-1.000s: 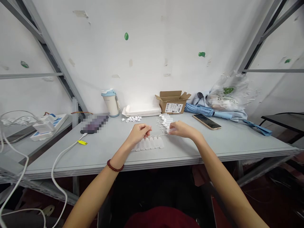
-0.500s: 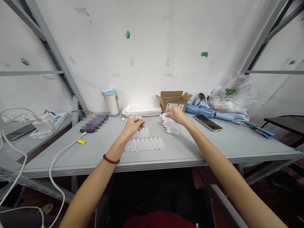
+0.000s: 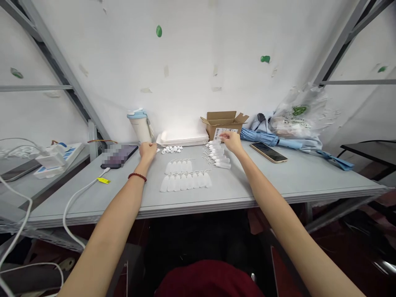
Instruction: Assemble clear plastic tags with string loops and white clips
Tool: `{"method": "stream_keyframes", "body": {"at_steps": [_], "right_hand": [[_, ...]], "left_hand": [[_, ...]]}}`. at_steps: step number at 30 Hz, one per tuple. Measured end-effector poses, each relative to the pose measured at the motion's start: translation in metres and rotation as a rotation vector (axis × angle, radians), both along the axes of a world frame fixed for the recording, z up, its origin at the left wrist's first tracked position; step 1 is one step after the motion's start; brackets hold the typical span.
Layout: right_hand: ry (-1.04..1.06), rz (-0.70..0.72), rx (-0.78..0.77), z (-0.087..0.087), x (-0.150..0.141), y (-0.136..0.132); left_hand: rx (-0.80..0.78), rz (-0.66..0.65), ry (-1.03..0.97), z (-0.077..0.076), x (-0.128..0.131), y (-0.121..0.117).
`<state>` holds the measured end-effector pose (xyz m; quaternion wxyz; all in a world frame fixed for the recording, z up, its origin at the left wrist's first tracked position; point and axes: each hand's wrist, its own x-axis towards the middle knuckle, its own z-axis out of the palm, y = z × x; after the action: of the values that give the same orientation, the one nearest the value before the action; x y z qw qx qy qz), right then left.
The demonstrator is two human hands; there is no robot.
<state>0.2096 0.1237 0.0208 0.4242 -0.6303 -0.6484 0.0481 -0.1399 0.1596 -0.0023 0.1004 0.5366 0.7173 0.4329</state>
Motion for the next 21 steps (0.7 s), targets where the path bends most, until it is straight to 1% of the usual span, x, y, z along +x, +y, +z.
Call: {"method": "stream_keyframes", "body": {"at_steps": [2, 4, 8, 10, 13, 17, 21], "right_hand": [[-0.013, 0.066, 0.052, 0.002, -0.006, -0.014], [-0.039, 0.132, 0.058, -0.001, -0.018, -0.027], [-0.176, 0.289, -0.026, -0.009, -0.046, -0.047], [-0.186, 0.36, -0.053, -0.01, -0.055, -0.053], [-0.16, 0.455, -0.1, -0.007, -0.059, -0.062], [-0.139, 0.544, -0.173, -0.001, -0.059, -0.074], [-0.124, 0.628, -0.293, 0.003, -0.06, -0.089]], "left_hand": [[-0.002, -0.013, 0.05, -0.002, -0.001, -0.001], [-0.005, -0.055, 0.098, -0.003, 0.001, -0.001], [-0.006, -0.13, 0.178, -0.006, 0.004, -0.001], [-0.005, -0.139, 0.204, -0.007, 0.004, -0.002], [-0.004, -0.142, 0.233, -0.008, 0.003, -0.002], [-0.015, -0.168, 0.259, -0.011, 0.0, -0.002], [-0.046, -0.199, 0.263, -0.014, 0.001, -0.002]]}}
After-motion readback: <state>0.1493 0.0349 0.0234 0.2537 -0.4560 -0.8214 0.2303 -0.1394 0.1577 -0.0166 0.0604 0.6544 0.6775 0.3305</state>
